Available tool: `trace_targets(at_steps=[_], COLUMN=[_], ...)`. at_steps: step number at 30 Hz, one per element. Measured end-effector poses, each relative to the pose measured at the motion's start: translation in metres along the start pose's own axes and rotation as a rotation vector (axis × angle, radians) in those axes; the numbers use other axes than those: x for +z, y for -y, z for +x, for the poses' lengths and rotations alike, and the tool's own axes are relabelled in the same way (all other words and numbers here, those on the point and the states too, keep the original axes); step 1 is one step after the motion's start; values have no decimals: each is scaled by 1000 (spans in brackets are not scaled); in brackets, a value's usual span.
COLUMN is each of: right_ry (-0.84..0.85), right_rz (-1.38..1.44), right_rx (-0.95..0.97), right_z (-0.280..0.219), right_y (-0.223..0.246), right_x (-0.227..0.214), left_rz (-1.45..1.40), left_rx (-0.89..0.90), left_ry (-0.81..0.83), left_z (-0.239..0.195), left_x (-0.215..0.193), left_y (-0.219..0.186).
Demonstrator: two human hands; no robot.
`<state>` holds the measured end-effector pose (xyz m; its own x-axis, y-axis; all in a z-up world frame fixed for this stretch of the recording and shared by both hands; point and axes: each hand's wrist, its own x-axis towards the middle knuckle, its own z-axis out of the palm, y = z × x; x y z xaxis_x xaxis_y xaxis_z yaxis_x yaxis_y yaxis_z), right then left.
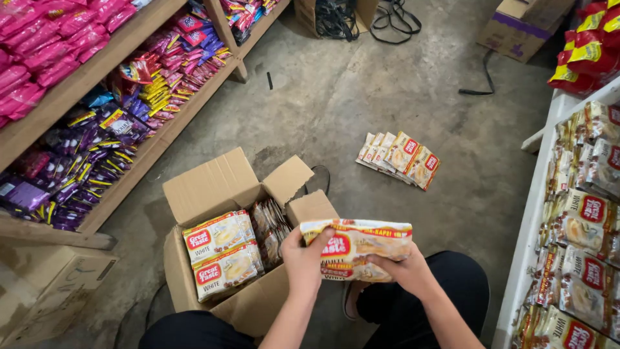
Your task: The person unpacks and sorts coffee sachets from a cardboard box on the floor.
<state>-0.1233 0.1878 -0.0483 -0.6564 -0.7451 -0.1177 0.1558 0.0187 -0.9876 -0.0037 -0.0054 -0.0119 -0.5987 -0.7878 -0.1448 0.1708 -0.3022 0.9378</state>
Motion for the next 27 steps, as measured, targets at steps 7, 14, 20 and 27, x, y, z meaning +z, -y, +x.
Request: trace_targets(at_steps=[7,14,20,27], right_ry=[-124,-45,428,705], right_rz=[82,-202,-369,-306], right_rx=[-26,-176,-584,-514], right_z=[-2,-34,-66,-87], right_y=[2,26,59,36], right_x=[3,-3,37,25], left_rz=[-95,-119,-651,-374], left_rx=[113,-783,-1198,-1246], left_ry=[259,218,605,522], left_z=[15,23,12,8], left_x=[-24,-125,-113,-124], left_y=[-4,123,157,168])
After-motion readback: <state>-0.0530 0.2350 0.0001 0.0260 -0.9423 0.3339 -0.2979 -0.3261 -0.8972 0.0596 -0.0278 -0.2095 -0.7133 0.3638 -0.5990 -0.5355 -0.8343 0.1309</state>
